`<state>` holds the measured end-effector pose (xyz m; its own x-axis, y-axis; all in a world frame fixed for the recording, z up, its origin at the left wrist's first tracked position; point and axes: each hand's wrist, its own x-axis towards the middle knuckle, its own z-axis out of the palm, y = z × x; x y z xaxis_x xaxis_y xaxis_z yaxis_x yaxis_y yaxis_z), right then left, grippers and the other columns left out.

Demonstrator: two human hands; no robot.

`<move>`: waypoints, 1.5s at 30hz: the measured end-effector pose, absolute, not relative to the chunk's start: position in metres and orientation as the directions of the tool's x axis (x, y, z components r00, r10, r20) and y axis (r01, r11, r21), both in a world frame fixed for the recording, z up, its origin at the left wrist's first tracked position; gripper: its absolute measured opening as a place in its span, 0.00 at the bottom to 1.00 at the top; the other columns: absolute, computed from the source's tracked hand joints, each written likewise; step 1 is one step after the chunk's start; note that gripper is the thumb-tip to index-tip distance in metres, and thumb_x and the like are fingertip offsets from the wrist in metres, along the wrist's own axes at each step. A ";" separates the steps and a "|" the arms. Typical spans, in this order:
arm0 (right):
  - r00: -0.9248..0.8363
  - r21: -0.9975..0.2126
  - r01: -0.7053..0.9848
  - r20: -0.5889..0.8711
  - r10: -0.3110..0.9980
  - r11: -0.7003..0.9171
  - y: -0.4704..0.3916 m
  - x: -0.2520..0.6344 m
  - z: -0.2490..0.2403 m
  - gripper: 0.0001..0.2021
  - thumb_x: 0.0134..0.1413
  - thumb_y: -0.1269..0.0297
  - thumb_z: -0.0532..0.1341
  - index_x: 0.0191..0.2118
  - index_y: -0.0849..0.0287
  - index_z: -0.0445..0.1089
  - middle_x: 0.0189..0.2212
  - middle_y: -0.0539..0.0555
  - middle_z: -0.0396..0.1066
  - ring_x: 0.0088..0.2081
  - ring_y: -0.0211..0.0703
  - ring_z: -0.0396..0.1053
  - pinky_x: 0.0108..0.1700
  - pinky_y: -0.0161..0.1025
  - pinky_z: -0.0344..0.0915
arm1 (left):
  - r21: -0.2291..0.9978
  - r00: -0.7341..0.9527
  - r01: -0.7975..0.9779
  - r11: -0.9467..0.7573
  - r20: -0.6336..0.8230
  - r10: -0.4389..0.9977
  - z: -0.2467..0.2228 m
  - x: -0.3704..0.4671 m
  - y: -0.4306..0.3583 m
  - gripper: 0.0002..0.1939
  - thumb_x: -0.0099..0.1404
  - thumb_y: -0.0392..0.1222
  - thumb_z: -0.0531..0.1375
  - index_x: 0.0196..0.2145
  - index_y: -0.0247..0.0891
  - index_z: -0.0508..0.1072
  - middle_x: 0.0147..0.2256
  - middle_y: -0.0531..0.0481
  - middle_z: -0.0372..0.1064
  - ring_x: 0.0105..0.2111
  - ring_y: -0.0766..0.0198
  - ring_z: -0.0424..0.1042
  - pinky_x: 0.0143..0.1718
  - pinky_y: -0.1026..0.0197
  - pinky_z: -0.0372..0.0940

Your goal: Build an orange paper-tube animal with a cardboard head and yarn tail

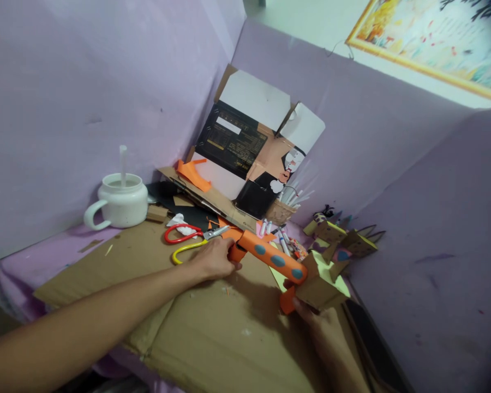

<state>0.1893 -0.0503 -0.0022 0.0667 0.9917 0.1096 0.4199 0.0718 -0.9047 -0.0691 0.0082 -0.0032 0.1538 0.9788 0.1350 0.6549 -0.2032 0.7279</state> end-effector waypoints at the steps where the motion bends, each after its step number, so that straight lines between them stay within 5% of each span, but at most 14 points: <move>1: 0.060 -0.905 0.420 0.107 0.993 0.072 -0.051 0.189 -0.002 0.21 0.41 0.53 0.64 0.41 0.59 0.73 0.38 0.58 0.75 0.44 0.59 0.68 0.47 0.49 0.62 | 0.726 0.155 0.657 -0.203 0.134 0.979 -0.004 -0.069 0.008 0.15 0.46 0.48 0.62 0.32 0.40 0.71 0.29 0.49 0.71 0.30 0.55 0.70 0.24 0.62 0.59; 7: 0.067 -0.912 0.403 0.113 0.991 0.076 -0.052 0.191 -0.005 0.21 0.39 0.55 0.66 0.41 0.59 0.72 0.40 0.58 0.73 0.44 0.57 0.68 0.47 0.49 0.63 | 0.709 0.167 0.674 -0.209 0.130 0.977 -0.004 -0.070 0.006 0.13 0.46 0.47 0.62 0.30 0.40 0.70 0.28 0.49 0.71 0.29 0.55 0.70 0.24 0.62 0.59; 22: -0.007 -0.918 0.389 0.079 0.997 0.075 -0.053 0.191 -0.002 0.11 0.37 0.56 0.67 0.24 0.59 0.71 0.25 0.55 0.72 0.41 0.56 0.67 0.44 0.48 0.63 | 0.687 0.179 0.694 -0.216 0.125 0.976 -0.005 -0.069 0.008 0.14 0.45 0.47 0.62 0.30 0.40 0.69 0.27 0.50 0.69 0.27 0.57 0.69 0.23 0.62 0.57; 29: 0.051 -0.921 0.387 0.063 0.997 0.038 -0.054 0.191 -0.002 0.15 0.34 0.58 0.68 0.31 0.59 0.73 0.35 0.57 0.74 0.45 0.57 0.66 0.48 0.50 0.62 | 0.692 0.178 0.691 -0.209 0.117 0.977 -0.005 -0.070 0.008 0.13 0.45 0.47 0.62 0.30 0.40 0.69 0.27 0.50 0.69 0.28 0.57 0.69 0.24 0.62 0.57; 39: 0.037 -0.878 0.478 0.059 0.998 0.034 -0.055 0.187 0.008 0.15 0.34 0.60 0.67 0.34 0.59 0.74 0.34 0.58 0.76 0.38 0.56 0.71 0.43 0.50 0.66 | 0.732 0.176 0.655 -0.189 0.095 0.980 0.001 -0.071 0.005 0.15 0.43 0.46 0.62 0.30 0.38 0.70 0.27 0.50 0.70 0.27 0.58 0.69 0.23 0.63 0.57; 45: 0.010 -0.933 0.360 0.025 1.000 0.020 -0.053 0.190 0.000 0.18 0.33 0.62 0.69 0.37 0.59 0.74 0.38 0.57 0.76 0.44 0.57 0.69 0.48 0.50 0.64 | 0.798 0.243 0.565 -0.209 0.081 0.967 0.008 -0.077 0.004 0.19 0.39 0.40 0.65 0.33 0.38 0.72 0.29 0.49 0.72 0.28 0.57 0.70 0.25 0.64 0.60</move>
